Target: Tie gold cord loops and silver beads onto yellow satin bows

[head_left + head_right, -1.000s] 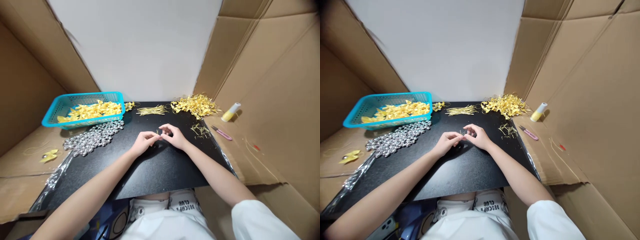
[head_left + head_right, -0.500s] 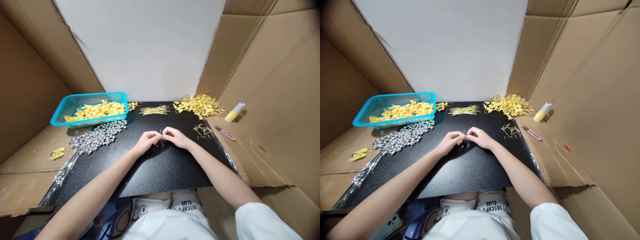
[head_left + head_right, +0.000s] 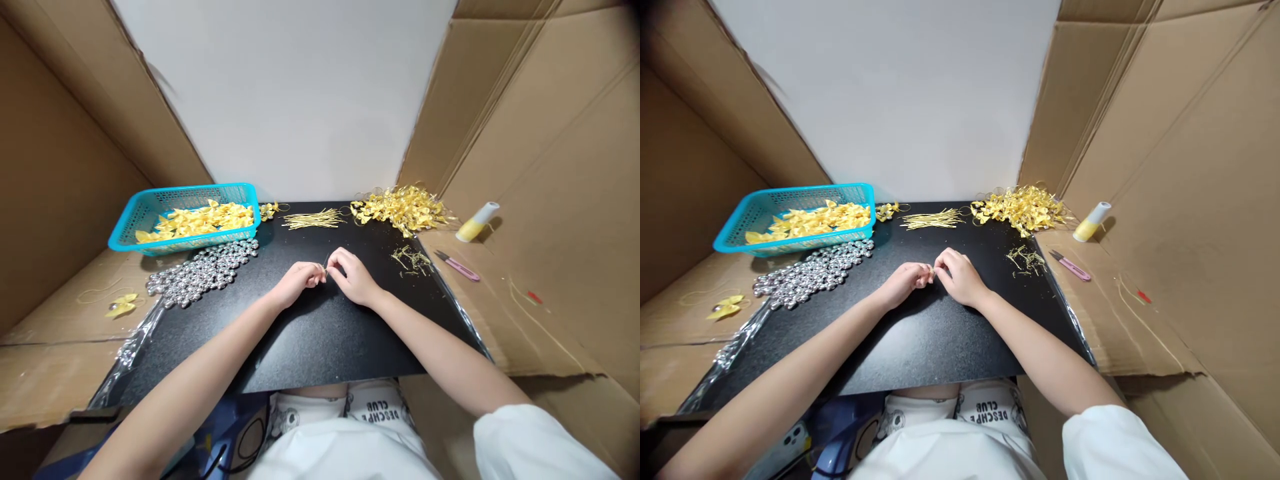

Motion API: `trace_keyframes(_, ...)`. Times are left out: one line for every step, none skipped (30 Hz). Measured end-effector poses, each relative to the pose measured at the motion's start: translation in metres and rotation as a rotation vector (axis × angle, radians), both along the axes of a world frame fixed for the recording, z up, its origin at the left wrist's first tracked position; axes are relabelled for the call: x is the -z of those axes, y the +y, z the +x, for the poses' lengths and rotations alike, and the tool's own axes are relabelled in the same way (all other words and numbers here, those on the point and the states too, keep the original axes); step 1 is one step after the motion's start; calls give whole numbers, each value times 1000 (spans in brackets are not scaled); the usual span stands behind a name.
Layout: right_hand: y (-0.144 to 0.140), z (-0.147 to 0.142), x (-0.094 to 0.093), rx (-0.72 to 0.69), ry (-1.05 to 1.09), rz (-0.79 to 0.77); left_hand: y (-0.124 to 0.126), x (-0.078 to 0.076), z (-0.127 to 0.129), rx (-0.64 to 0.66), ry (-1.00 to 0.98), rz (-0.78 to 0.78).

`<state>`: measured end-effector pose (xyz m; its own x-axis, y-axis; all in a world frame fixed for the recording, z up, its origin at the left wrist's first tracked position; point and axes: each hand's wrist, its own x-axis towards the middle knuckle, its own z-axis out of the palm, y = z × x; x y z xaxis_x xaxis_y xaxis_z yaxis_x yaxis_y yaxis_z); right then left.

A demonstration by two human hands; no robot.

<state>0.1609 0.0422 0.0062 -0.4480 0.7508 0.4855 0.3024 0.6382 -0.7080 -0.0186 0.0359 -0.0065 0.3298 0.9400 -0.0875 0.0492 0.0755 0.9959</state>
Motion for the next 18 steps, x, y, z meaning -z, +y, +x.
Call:
trace_keyframes(0,-1,1,3,6,2,0,0,-1,9,2,-10)
trace_keyframes(-1,-2,1,4,14,1,0,0,-1,17,4,-19)
trace_keyframes(-1,-3,2,3,23,-2,0,0,-2,24,7,-28)
trace_keyframes(-1,-4,3,0,34,-7,0,0,-2,31,9,-36)
trace_keyframes(-1,-5,3,-4,45,-13,0,0,-2,37,10,-44)
trace_keyframes(-1,-5,4,-7,57,-21,1,0,-3,43,11,-50)
trace_keyframes(-1,-6,4,-8,70,-29,1,0,-3,48,12,-56)
trace_keyframes(-1,-7,4,-7,82,-37,1,1,-3,52,12,-61)
trace_keyframes(-1,-7,5,-4,93,-47,1,1,-3,56,11,-65)
trace_keyframes(-1,-8,5,1,104,-58,1,1,-3,59,10,-68)
trace_keyframes(-1,-8,5,9,115,-70,1,1,-3,61,8,-70)
trace_keyframes(0,-8,6,19,125,-83,1,1,-3,61,6,-71)
trace_keyframes(0,-9,6,31,135,-97,1,1,-2,61,3,-70)
trace_keyframes(0,-9,6,44,146,-112,1,1,-2,60,0,-69)
trace_keyframes(1,-9,7,56,157,-126,1,1,-2,59,-4,-68)
trace_keyframes(1,-9,7,68,167,-139,1,1,-2,57,-7,-66)
trace_keyframes(2,-9,8,77,177,-150,1,1,-2,55,-11,-64)
trace_keyframes(2,-9,8,82,186,-160,1,1,-2,52,-15,-63)
